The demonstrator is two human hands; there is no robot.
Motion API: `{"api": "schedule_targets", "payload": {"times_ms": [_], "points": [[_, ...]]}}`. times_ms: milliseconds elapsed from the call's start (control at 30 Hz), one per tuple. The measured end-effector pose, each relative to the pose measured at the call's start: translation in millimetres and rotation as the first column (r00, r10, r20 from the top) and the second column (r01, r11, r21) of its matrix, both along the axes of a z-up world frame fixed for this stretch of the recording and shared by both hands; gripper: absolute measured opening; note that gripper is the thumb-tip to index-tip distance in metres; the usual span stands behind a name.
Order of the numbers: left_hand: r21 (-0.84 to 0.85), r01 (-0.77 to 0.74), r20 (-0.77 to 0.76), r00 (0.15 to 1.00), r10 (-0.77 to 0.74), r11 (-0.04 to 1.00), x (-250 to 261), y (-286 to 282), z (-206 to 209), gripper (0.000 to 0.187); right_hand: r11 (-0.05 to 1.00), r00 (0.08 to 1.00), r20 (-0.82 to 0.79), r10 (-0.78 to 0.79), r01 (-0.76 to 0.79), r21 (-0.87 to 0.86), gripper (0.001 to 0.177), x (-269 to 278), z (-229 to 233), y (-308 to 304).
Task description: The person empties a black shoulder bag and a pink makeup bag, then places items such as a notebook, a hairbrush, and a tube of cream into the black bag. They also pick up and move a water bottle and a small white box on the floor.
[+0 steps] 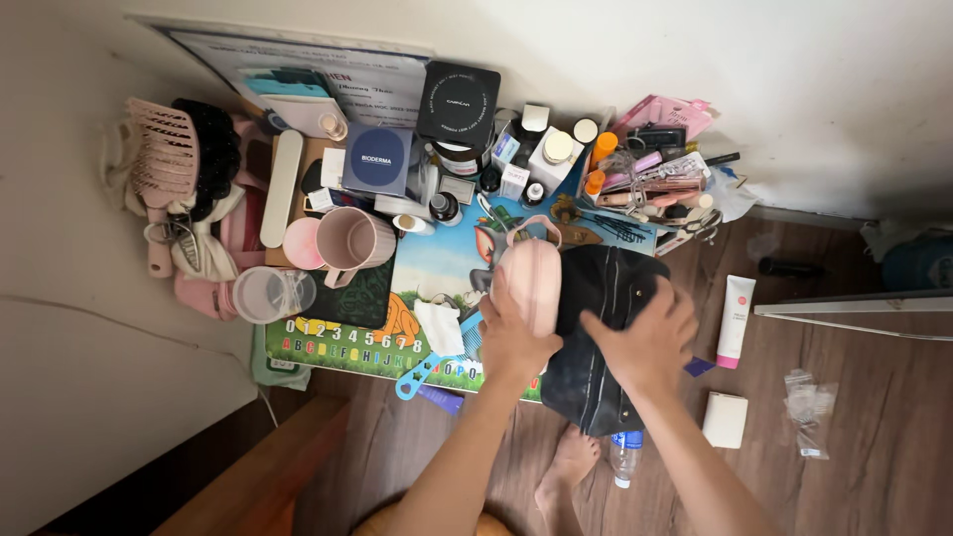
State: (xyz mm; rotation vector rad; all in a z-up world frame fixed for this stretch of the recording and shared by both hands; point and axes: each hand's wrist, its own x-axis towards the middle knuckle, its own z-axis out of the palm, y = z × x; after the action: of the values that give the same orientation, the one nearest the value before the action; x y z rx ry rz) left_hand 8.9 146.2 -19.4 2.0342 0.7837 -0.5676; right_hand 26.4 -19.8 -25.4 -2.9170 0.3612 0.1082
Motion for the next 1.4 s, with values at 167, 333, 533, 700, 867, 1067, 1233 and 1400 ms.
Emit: {"api": "schedule_targets", "payload": {"times_ms": [167, 333, 533, 700, 867, 1067, 1233, 1400], "points": [[0.027, -0.044, 0.082, 0.996, 0.042, 0.999, -16, -4, -5, 0.118, 0.649, 0.881, -0.405, -0.245, 0.46, 0.606, 0.101, -8, 9, -14], [0.093, 0.023, 0.233, 0.971, -0.045, 0.995, -48, -17, -12, 0.115, 0.727, 0.932, -0.262, -0.25, 0.36, 0.585, 0.103, -6, 0, -14], [0.001, 0.105, 0.225, 0.969, -0.103, 0.994, -47, -3, -35, 0.109, 0.864, 0.896, -0.352, -0.272, 0.388, 0.322, 0.123, 1, -16, 5], [0.244, -0.072, 0.294, 0.956, -0.003, 0.967, -56, 66, -33, 0.055, 0.984, 0.991, 0.129, 0.037, -0.059, 0.171, 0.093, -15, 20, 29], [0.341, -0.018, 0.14, 0.99, -0.031, 0.94, -60, 105, -53, 0.064, 0.765, 0.84, 0.348, 0.416, -0.53, 0.366, 0.028, -54, 25, 95], [0.366, 0.197, 0.226, 0.929, -0.292, 0.91, -61, 127, -92, 0.044, 0.654, 0.669, -0.105, 0.736, -0.66, 0.369, 0.043, -80, -33, 162], [0.251, -0.077, 0.517, 0.853, -0.066, 0.965, -68, 162, -79, 0.035, 0.663, 0.636, -0.19, 0.748, -0.727, 0.176, 0.037, -88, -85, 187], [0.377, 0.073, 0.598, 0.742, -0.303, 0.923, -55, 183, -59, 0.055, 0.507, 0.464, -0.265, 0.846, -0.853, 0.125, 0.018, -98, -94, 191]]}}
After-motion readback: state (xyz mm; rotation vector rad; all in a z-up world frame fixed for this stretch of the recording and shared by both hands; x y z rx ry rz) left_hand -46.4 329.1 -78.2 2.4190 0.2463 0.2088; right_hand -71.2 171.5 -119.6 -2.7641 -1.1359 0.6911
